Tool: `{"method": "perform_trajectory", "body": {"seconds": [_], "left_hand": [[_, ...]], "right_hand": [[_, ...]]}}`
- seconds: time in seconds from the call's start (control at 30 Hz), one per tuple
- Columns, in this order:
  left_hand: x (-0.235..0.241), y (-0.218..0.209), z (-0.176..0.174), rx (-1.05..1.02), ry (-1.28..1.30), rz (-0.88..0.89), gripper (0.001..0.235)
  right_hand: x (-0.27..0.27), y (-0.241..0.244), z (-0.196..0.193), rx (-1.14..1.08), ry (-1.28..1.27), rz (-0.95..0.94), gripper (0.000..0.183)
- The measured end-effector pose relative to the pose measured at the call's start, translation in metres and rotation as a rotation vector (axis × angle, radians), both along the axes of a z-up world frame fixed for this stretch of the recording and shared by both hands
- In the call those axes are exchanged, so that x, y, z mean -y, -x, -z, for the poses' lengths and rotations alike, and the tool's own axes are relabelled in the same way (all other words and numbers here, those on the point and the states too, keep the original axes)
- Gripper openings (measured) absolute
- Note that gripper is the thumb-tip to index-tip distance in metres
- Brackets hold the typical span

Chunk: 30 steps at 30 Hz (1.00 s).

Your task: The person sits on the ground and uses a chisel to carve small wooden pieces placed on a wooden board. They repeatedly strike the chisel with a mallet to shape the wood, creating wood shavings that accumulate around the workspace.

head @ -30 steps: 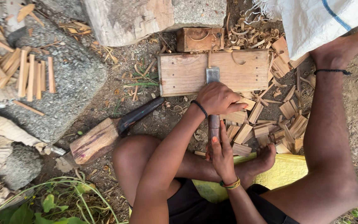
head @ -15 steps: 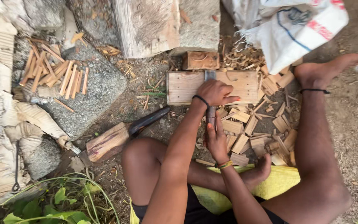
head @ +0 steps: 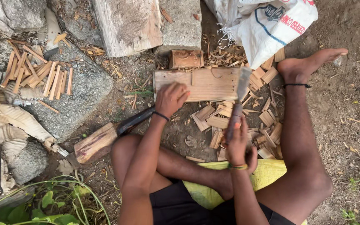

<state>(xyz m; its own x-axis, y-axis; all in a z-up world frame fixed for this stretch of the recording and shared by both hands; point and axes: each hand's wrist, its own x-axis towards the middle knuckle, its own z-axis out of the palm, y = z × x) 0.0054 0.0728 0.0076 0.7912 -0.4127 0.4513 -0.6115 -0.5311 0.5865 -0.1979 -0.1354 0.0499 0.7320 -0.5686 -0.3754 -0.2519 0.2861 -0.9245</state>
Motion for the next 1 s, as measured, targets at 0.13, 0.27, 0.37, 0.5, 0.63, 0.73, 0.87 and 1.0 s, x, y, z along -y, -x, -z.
{"method": "perform_trajectory", "body": {"seconds": [0.13,0.27,0.37,0.5,0.63,0.73,0.87,1.0], "left_hand": [[0.011,-0.013,-0.017,0.012,-0.14,-0.072,0.046],[0.017,-0.011,-0.02,0.016,-0.239,-0.032,0.056],[0.011,-0.008,-0.019,0.026,-0.238,-0.018,0.052],[0.016,-0.01,-0.015,-0.007,-0.238,-0.035,0.046],[0.016,-0.011,-0.008,-0.01,-0.24,-0.041,0.06],[0.018,-0.011,0.003,-0.004,-0.224,-0.055,0.07],[0.04,-0.009,0.004,0.049,-0.063,0.033,0.07],[0.065,0.015,-0.006,0.132,0.19,0.26,0.065]], "right_hand": [[0.003,0.029,-0.007,-0.057,0.098,0.019,0.056],[-0.014,0.061,0.009,0.014,0.215,-0.127,0.054],[-0.034,0.071,0.016,-0.034,0.035,-0.147,0.059],[-0.038,0.062,0.005,-0.121,0.135,-0.213,0.059],[-0.039,0.049,-0.008,-0.101,0.091,-0.211,0.058],[-0.043,0.045,-0.016,-0.138,0.068,-0.188,0.058],[-0.049,0.037,-0.025,-0.178,0.091,-0.177,0.057],[-0.057,0.034,-0.021,-0.148,0.093,-0.22,0.058]]}}
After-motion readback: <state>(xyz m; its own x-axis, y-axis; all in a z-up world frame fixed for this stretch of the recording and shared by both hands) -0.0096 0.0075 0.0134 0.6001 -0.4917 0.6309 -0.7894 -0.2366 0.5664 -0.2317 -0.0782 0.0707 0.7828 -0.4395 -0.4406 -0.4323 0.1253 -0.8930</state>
